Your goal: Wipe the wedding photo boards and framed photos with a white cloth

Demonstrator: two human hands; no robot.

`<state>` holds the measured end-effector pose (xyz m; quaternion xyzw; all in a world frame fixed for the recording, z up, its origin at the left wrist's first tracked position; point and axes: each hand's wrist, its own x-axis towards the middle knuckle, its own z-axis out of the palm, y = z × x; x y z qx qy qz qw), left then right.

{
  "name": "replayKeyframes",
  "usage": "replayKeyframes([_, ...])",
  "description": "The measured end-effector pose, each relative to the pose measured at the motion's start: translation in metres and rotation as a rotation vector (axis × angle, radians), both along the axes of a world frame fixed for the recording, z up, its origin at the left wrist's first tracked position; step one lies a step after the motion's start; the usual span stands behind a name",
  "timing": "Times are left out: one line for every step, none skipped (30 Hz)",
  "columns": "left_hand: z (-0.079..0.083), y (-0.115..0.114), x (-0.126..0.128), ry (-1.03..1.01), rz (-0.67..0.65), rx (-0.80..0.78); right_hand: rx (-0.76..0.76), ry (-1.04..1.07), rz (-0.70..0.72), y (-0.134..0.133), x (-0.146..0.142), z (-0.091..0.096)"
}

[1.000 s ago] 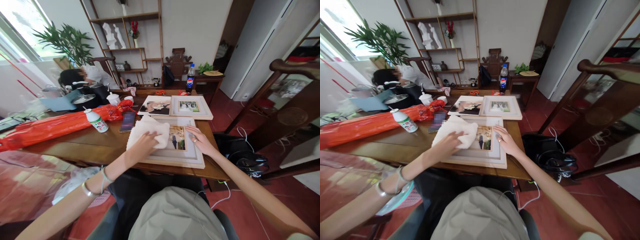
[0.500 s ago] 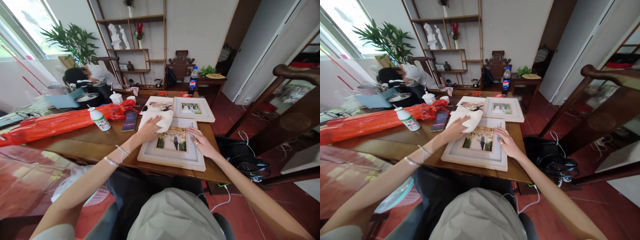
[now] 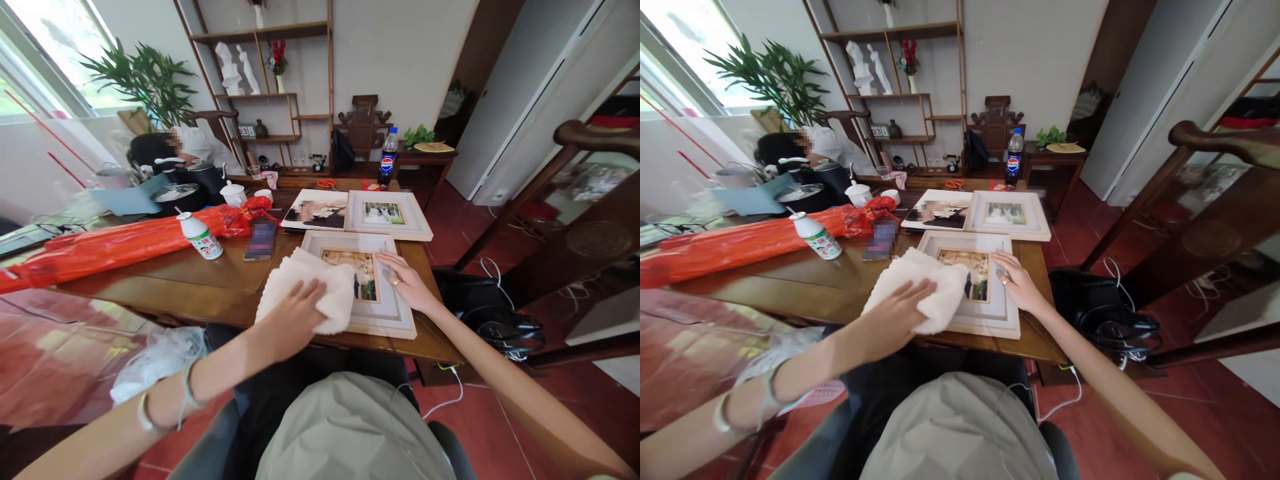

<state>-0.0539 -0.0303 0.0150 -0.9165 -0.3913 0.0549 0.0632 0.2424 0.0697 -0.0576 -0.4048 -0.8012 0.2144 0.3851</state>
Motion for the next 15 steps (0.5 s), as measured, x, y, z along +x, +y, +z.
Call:
replayKeyframes([-0.001,-0.011,0.002,-0.012,0.011,0.006,0.000,-0.004,0.000,0.000,0.000,0.000])
replayKeyframes([-0.003,-0.018,0.003,-0.023,0.022,0.011,0.004,-0.007,0.004,0.000,0.000,0.000])
replayKeyframes([-0.005,-0.021,0.003,-0.035,0.032,0.013,0.008,-0.007,0.011,0.000,0.000,0.000])
replayKeyframes([-0.007,-0.020,0.003,-0.043,0.038,0.013,0.015,-0.006,0.016,0.000,0.000,-0.001])
replayKeyframes([-0.008,-0.014,0.002,-0.050,0.040,0.011,0.022,-0.004,0.019,0.001,0.001,-0.001])
replayKeyframes([-0.010,-0.006,0.001,-0.055,0.043,0.015,0.028,-0.002,0.023,0.001,0.001,-0.002])
replayKeyframes([-0.011,0.006,0.000,-0.061,0.046,0.026,0.035,-0.001,0.027,0.001,0.001,-0.002])
replayKeyframes([-0.012,0.020,-0.001,-0.068,0.049,0.047,0.041,0.000,0.032,0.002,0.001,-0.003])
replayKeyframes([-0.013,0.035,-0.001,-0.079,0.054,0.077,0.046,0.000,0.039,0.002,0.001,-0.003])
replayKeyframes([-0.014,0.051,-0.001,-0.093,0.060,0.110,0.052,-0.002,0.048,0.002,0.002,-0.003])
replayKeyframes([-0.015,0.067,-0.001,-0.106,0.071,0.142,0.056,-0.004,0.057,0.002,0.002,-0.002])
replayKeyframes([-0.015,0.082,0.000,-0.118,0.088,0.173,0.059,-0.009,0.063,0.001,0.002,-0.002])
replayKeyframes([-0.015,0.096,0.002,-0.127,0.109,0.198,0.060,-0.014,0.065,0.001,0.003,-0.002])
replayKeyframes([-0.016,0.108,0.003,-0.132,0.127,0.214,0.059,-0.018,0.065,0.000,0.003,-0.001])
replayKeyframes([-0.016,0.117,0.004,-0.131,0.136,0.222,0.057,-0.021,0.062,0.000,0.003,-0.001])
